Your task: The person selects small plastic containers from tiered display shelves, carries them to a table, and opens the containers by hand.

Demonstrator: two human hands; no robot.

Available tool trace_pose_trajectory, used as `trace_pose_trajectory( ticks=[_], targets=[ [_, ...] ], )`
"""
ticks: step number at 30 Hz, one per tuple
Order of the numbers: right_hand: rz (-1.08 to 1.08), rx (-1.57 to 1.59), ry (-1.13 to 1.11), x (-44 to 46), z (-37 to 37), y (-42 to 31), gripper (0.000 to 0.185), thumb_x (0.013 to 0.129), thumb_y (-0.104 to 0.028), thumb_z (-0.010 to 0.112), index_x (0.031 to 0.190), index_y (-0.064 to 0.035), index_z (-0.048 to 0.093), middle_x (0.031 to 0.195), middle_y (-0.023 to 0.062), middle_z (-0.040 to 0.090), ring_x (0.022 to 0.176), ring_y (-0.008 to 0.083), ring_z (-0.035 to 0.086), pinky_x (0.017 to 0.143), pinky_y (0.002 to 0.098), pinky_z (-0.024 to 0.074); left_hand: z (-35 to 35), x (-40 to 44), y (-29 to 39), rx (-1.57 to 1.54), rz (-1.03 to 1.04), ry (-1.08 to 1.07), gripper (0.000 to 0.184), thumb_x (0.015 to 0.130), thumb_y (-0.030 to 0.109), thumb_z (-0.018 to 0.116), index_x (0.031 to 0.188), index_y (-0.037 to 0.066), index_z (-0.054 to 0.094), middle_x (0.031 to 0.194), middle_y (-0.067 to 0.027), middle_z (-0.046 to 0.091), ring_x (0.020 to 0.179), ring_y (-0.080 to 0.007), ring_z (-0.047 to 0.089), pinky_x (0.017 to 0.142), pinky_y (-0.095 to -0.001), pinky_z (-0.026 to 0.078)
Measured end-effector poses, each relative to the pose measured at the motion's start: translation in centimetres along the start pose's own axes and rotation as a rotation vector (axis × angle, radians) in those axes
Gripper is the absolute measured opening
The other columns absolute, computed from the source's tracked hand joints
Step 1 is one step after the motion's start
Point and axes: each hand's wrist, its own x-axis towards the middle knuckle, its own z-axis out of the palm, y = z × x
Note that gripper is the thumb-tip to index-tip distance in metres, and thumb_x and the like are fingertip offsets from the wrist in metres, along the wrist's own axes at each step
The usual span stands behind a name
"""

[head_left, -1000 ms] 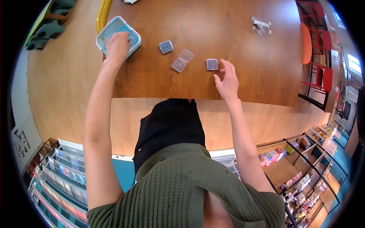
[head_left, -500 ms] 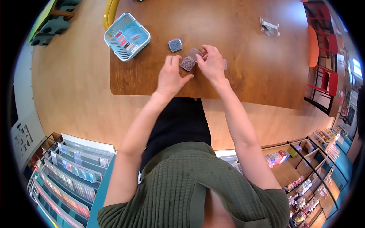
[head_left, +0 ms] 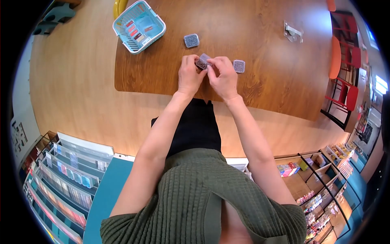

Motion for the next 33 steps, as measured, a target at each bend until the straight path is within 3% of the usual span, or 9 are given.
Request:
trace_pose_trajectory(
  ticks=[3,6,11,15,19,23,24,28,33],
  targets=[
    [-0.133,-0.113,-0.02,-1.1,0.8,0.8,0.018,0.078,-0.006,0.068,0.096,-0.0073,0.07,0.096,0.0062,0.063,0.09,0.0271,0.062,0.075,0.0374,0.0511,0.4,0.0,-0.7,0.008,0.047,0.046,0.046,0.069,0.001,0.081,0.109,0.004,0.058,0.1,-0.0084,0.056,0.072,-0.0179,0.057,0.068,-0.0296,0.053],
    [-0.196,-0.261,-0.064,-2.1,1.3,1.1,0.025,0.076,-0.006,0.067,0.101,-0.0074,0.07,0.104,0.0038,0.063,0.095,0.0246,0.059,0.079,0.0364,0.0477,-0.2,-0.5,-0.6,-0.048,0.019,0.021,0.05,0.069,-0.002,0.08,0.114,0.004,0.059,0.102,-0.0084,0.056,0.075,-0.0173,0.059,0.07,-0.0294,0.054],
    [-0.222,-0.334,-0.084,-2.5,1.0,1.0,0.031,0.077,-0.004,0.062,0.107,-0.0087,0.069,0.108,0.0046,0.064,0.098,0.0254,0.059,0.082,0.0369,0.0459,-2.6,0.5,0.3,0.152,0.151,-0.121,0.06,0.071,0.002,0.078,0.126,0.011,0.057,0.12,-0.0089,0.056,0.11,-0.0316,0.058,0.089,-0.0396,0.052],
    [-0.151,-0.095,-0.027,-2.0,-1.2,2.4,0.04,0.073,0.004,0.062,0.11,-0.0091,0.067,0.112,0.0084,0.065,0.104,0.0305,0.059,0.089,0.0412,0.0469,-3.4,2.3,0.5,0.243,0.39,-0.275,0.05,0.076,0.001,0.073,0.123,0.01,0.059,0.122,-0.0076,0.059,0.112,-0.0309,0.057,0.093,-0.0392,0.05],
    [-0.032,-0.402,0.151,-1.0,-5.5,4.2,0.052,0.071,0.006,0.064,0.12,-0.0106,0.063,0.116,0.0096,0.065,0.111,0.0314,0.058,0.096,0.0405,0.046,-3.5,2.4,1.1,0.269,0.392,-0.351,0.043,0.076,0.0,0.074,0.117,0.007,0.061,0.115,-0.0095,0.061,0.107,-0.0287,0.061,0.092,-0.0359,0.052],
    [0.077,-0.091,-0.083,-1.2,-6.8,6.5,0.051,0.074,0.001,0.072,0.122,-0.0089,0.061,0.118,0.0099,0.065,0.113,0.0305,0.057,0.098,0.04,0.0463,-2.6,0.9,1.6,-0.079,0.12,-0.456,0.039,0.077,0.0,0.077,0.113,0.004,0.062,0.106,-0.0087,0.059,0.097,-0.0223,0.066,0.084,-0.031,0.056],
    [0.261,0.122,-0.079,-1.4,-6.4,5.9,0.044,0.078,-0.003,0.076,0.119,-0.0059,0.061,0.112,0.0095,0.066,0.103,0.0237,0.062,0.091,0.0351,0.0506,-2.4,0.5,1.6,-0.17,0.086,-0.474,0.039,0.077,0.0,0.078,0.112,0.003,0.062,0.105,-0.0084,0.059,0.095,-0.0208,0.066,0.082,-0.03,0.056],
    [0.335,0.427,-0.381,-1.4,-6.4,2.5,0.03,0.086,-0.007,0.075,0.111,-0.0028,0.06,0.101,0.0036,0.066,0.092,0.0101,0.063,0.083,0.0254,0.0522,-2.7,-0.3,1.6,-0.33,-0.104,-0.571,0.041,0.079,0.003,0.079,0.114,-0.003,0.06,0.103,-0.0077,0.064,0.093,-0.0163,0.067,0.083,-0.0281,0.057],
    [0.388,0.534,-0.459,-2.2,-6.5,-1.2,0.034,0.085,-0.011,0.076,0.113,-0.0014,0.06,0.106,0.0071,0.065,0.097,0.0135,0.063,0.089,0.0275,0.0516,-4.8,-1.8,1.5,-0.642,-0.398,-0.598,0.045,0.081,0.01,0.079,0.12,-0.005,0.06,0.104,-0.0102,0.067,0.089,-0.014,0.066,0.08,-0.0268,0.055]
  ],
)
